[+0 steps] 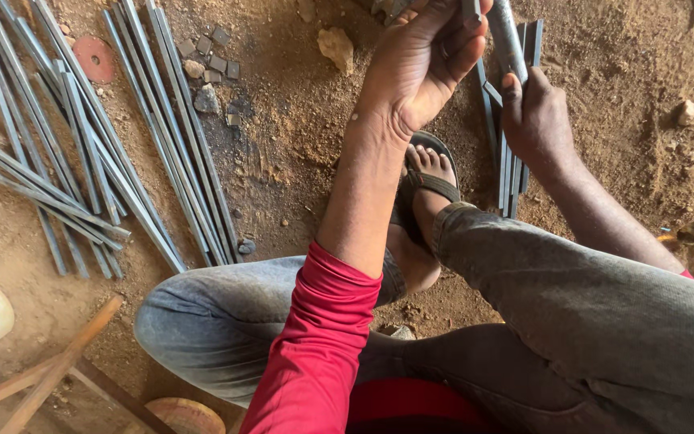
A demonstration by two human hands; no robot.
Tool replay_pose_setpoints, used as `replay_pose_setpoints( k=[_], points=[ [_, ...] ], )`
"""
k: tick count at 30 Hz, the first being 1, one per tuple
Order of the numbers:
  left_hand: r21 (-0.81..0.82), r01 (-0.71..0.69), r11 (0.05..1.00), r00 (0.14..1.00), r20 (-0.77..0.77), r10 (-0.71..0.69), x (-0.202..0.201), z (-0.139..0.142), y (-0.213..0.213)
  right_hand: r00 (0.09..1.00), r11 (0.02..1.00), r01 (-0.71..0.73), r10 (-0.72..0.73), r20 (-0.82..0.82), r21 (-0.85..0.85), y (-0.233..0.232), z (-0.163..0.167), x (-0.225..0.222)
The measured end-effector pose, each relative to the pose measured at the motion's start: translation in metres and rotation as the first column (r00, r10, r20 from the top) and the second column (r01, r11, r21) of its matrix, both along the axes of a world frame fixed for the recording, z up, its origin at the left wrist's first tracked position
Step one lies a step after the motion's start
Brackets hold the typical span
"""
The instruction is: The person sits on the ground and repeatedly hammers metal rods against a gear-shaped anvil to shape them. They pick up rods from a pile, strike them with a hammer, and place the finished pieces aside.
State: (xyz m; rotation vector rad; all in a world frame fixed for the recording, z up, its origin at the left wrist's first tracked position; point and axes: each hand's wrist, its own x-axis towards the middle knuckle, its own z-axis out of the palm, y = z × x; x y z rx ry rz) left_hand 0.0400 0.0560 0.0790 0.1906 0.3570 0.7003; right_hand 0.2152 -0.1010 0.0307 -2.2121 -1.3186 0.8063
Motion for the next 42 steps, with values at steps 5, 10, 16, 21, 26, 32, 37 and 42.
replay_pose_setpoints(
  k=[5,10,16,21,26,32,37,42],
  points=[
    [0.06,0.122,0.991,0.991,-0.061,-0.118,-0.023,-0.005,-0.002,0.996,0.998,0.028,-0.032,-0.08,-0.049,-0.002,-0.002,0.003],
    [-0.063,0.315,0.947,0.801,-0.517,-0.301,-0.056,-0.045,-0.018,0.987,0.985,0.125,-0.137,-0.088,-0.122,0.006,0.01,-0.005],
    [0.394,0.393,0.831,0.556,-0.822,0.126,-0.033,-0.101,-0.005,0.991,0.992,0.121,-0.122,-0.056,-0.034,0.004,0.035,0.014],
    [0.276,0.308,0.91,0.691,-0.722,-0.015,-0.022,-0.111,0.007,1.0,0.885,-0.004,0.004,0.001,0.466,0.01,0.023,0.034],
    [0.267,0.289,0.92,0.729,-0.684,-0.031,-0.028,-0.109,0.004,0.982,0.848,-0.189,0.17,0.082,0.496,0.028,0.011,0.04],
    [0.206,0.367,0.907,0.652,-0.753,-0.093,-0.022,-0.102,-0.005,0.99,0.987,-0.097,0.082,0.115,0.13,0.035,0.018,0.049],
    [0.125,0.291,0.949,0.731,-0.669,-0.135,-0.039,-0.117,-0.027,0.988,0.913,-0.109,0.057,0.141,0.393,0.02,0.014,0.056],
    [0.096,0.212,0.973,0.756,-0.646,-0.101,-0.054,-0.127,-0.036,0.99,0.893,-0.132,0.101,0.095,0.43,0.039,0.009,0.055]
  ],
)
